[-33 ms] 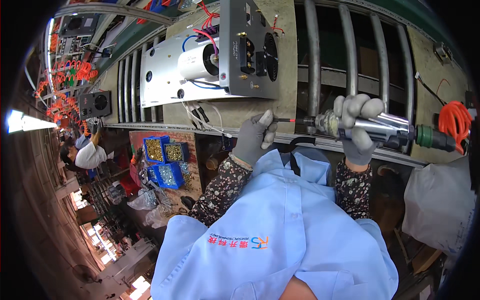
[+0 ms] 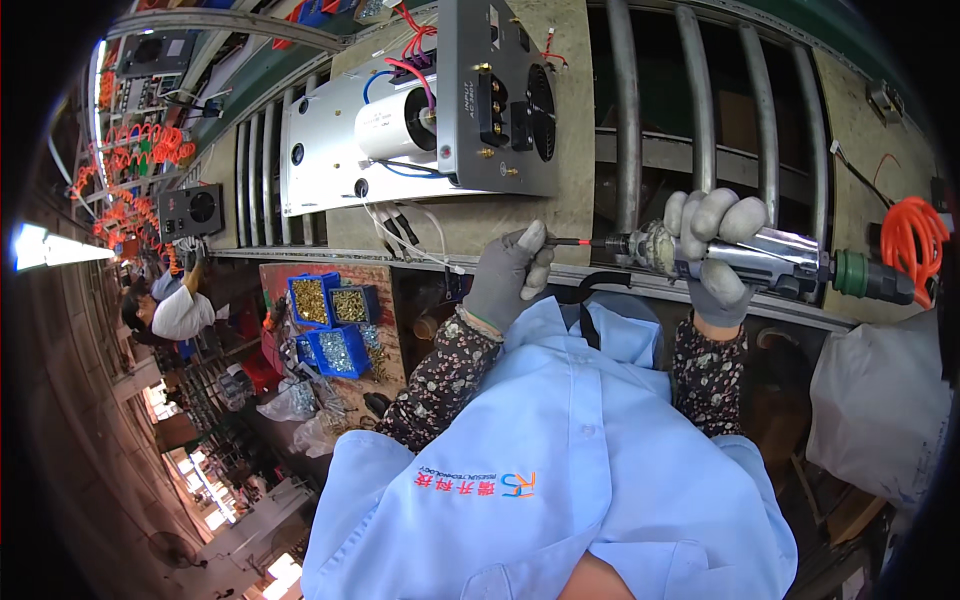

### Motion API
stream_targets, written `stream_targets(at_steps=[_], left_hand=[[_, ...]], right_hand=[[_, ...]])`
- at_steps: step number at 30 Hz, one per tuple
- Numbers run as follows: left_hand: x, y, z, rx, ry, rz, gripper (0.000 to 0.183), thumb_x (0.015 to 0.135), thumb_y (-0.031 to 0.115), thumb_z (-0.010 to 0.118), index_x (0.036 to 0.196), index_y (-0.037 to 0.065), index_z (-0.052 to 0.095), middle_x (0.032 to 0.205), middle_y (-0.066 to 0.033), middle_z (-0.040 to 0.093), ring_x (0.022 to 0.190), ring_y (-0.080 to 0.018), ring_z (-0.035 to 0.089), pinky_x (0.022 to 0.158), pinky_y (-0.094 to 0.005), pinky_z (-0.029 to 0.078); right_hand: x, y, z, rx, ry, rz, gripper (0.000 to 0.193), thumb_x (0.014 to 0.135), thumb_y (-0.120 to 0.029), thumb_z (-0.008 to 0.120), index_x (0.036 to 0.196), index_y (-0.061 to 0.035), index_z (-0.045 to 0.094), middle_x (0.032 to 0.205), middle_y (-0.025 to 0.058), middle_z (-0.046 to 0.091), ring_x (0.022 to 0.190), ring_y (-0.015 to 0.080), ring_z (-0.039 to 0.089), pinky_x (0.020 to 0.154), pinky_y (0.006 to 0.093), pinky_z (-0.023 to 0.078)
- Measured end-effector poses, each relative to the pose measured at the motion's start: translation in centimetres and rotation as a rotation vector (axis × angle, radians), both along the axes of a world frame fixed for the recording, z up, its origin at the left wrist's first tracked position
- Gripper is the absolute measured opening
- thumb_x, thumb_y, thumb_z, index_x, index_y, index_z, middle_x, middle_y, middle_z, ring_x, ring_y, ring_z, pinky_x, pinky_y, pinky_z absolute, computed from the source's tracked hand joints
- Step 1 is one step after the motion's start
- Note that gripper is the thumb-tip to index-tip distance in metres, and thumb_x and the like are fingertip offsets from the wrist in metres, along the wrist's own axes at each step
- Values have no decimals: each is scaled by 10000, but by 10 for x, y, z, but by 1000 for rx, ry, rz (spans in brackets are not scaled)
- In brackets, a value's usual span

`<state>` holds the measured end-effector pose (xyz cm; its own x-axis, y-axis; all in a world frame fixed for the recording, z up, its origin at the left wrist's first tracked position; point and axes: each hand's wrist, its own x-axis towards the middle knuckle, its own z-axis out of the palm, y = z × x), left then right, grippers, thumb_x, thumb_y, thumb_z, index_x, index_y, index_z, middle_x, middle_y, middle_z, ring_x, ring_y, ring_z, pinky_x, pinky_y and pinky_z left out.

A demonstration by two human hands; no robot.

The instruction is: The person assembles an electronic device on a factory assembly line. They place a silver metal casing onto a workbench, insert small components, and connect wires to a circuit board. Using a pneumatic screwdriver, they secure the casing and attach a black side panel to the unit.

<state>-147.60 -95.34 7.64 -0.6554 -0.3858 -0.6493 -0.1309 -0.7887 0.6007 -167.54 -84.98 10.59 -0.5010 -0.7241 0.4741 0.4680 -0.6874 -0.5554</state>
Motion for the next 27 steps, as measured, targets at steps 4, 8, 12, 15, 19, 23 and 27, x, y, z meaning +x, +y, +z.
stream_targets(at_steps=[4, 8, 12, 15, 19, 23, 27], left_hand=[[4, -5, 8, -24, -67, 1, 337, 871, 353, 490, 745, 41, 495, 561, 7, 432, 393, -45, 343, 326, -176, 253], [3, -11, 17, -88, -154, -88, 350, 870, 365, 487, 727, 46, 493, 550, 12, 425, 387, -46, 338, 322, -177, 250], [6, -16, 17, -54, -137, -172, 359, 875, 365, 478, 735, 37, 514, 561, 5, 454, 395, -40, 355, 324, -172, 250], [-2, -11, 26, -337, -250, -212, 358, 878, 363, 471, 772, 26, 526, 566, -8, 474, 403, -44, 372, 340, -173, 270], [-2, -7, 31, -354, -203, -98, 378, 883, 380, 448, 910, 11, 528, 637, -40, 512, 502, -94, 452, 464, -222, 373], [11, -33, 8, 36, 86, 154, 447, 897, 407, 385, 1078, 8, 469, 932, -98, 545, 811, -176, 521, 678, -290, 415], [6, -43, 17, -55, 120, 127, 447, 852, 422, 467, 1117, 62, 453, 1120, -77, 473, 1032, -200, 461, 864, -334, 402]], right_hand=[[2, -1, -3, 53, -23, -6, 263, 635, -4, 621, 828, -105, 474, 816, 46, 534, 652, 109, 502, 706, 320, 420], [5, 0, -9, -3, -63, -14, 242, 637, -21, 625, 795, -107, 463, 784, 43, 520, 631, 104, 495, 675, 310, 412], [-1, -4, -9, -88, -21, 27, 231, 635, -44, 634, 761, -107, 451, 750, 34, 502, 605, 105, 487, 637, 302, 397], [1, -4, -10, 7, -85, -72, 252, 649, -56, 613, 860, -89, 481, 816, 50, 515, 655, 117, 493, 707, 313, 403], [15, 4, -12, 95, -369, -235, 357, 691, -68, 571, 1037, -89, 481, 958, 58, 515, 798, 131, 487, 832, 343, 393], [17, 6, -16, 138, -652, -345, 329, 746, -58, 530, 1070, -86, 478, 990, 45, 509, 853, 149, 474, 864, 359, 398], [15, 0, -25, 106, -727, -405, 334, 744, -11, 509, 1076, -48, 494, 1021, 84, 517, 846, 148, 473, 879, 361, 388]])
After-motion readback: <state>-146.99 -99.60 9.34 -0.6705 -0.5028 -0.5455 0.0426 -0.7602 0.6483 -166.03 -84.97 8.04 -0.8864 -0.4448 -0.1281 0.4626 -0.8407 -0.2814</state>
